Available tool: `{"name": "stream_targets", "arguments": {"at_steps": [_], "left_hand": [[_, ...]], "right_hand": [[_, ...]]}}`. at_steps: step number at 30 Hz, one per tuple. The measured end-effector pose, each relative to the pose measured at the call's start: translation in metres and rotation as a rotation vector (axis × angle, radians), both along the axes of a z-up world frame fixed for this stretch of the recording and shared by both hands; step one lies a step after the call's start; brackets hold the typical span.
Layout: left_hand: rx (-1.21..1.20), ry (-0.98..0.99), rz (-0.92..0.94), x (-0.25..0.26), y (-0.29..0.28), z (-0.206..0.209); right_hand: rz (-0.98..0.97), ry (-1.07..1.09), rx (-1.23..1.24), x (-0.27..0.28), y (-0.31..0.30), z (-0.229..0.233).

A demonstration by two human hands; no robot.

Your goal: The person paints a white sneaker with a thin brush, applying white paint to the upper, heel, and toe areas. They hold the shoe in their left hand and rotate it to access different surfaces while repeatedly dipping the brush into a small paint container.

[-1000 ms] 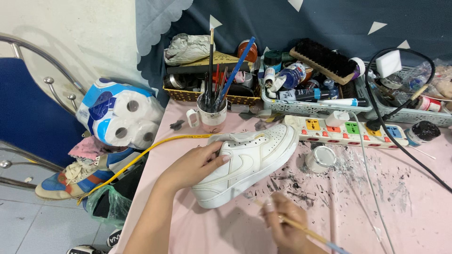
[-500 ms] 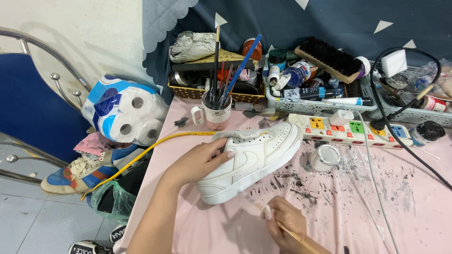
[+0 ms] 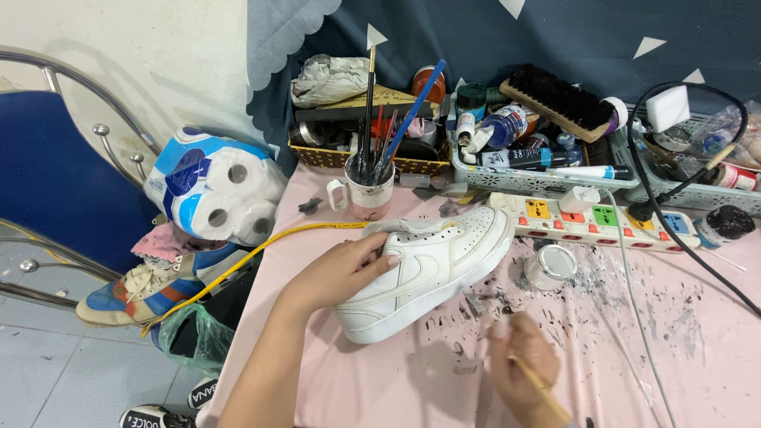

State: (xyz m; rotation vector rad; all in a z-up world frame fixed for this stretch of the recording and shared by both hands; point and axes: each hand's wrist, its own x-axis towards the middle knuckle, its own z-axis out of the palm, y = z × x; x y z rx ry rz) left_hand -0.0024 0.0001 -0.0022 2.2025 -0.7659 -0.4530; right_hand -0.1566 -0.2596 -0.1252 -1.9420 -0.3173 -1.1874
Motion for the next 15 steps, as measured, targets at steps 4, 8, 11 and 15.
{"name": "stream_targets", "arguments": {"at_steps": [4,8,11,15], "left_hand": [[-0.039,-0.014,-0.004,0.000,0.001,-0.003],[-0.063,-0.022,-0.010,0.001,0.001,-0.004],[-0.063,-0.019,-0.010,0.000,0.001,-0.003],[-0.024,0.000,0.003,0.000,0.000,-0.001]], "right_hand": [[0.083,0.172,-0.007,-0.007,0.033,-0.001],[0.415,0.184,0.258,-0.010,0.055,-0.001],[0.385,0.305,0.401,-0.005,0.047,0.002],[0.275,0.274,0.474,0.000,0.013,0.011]]}}
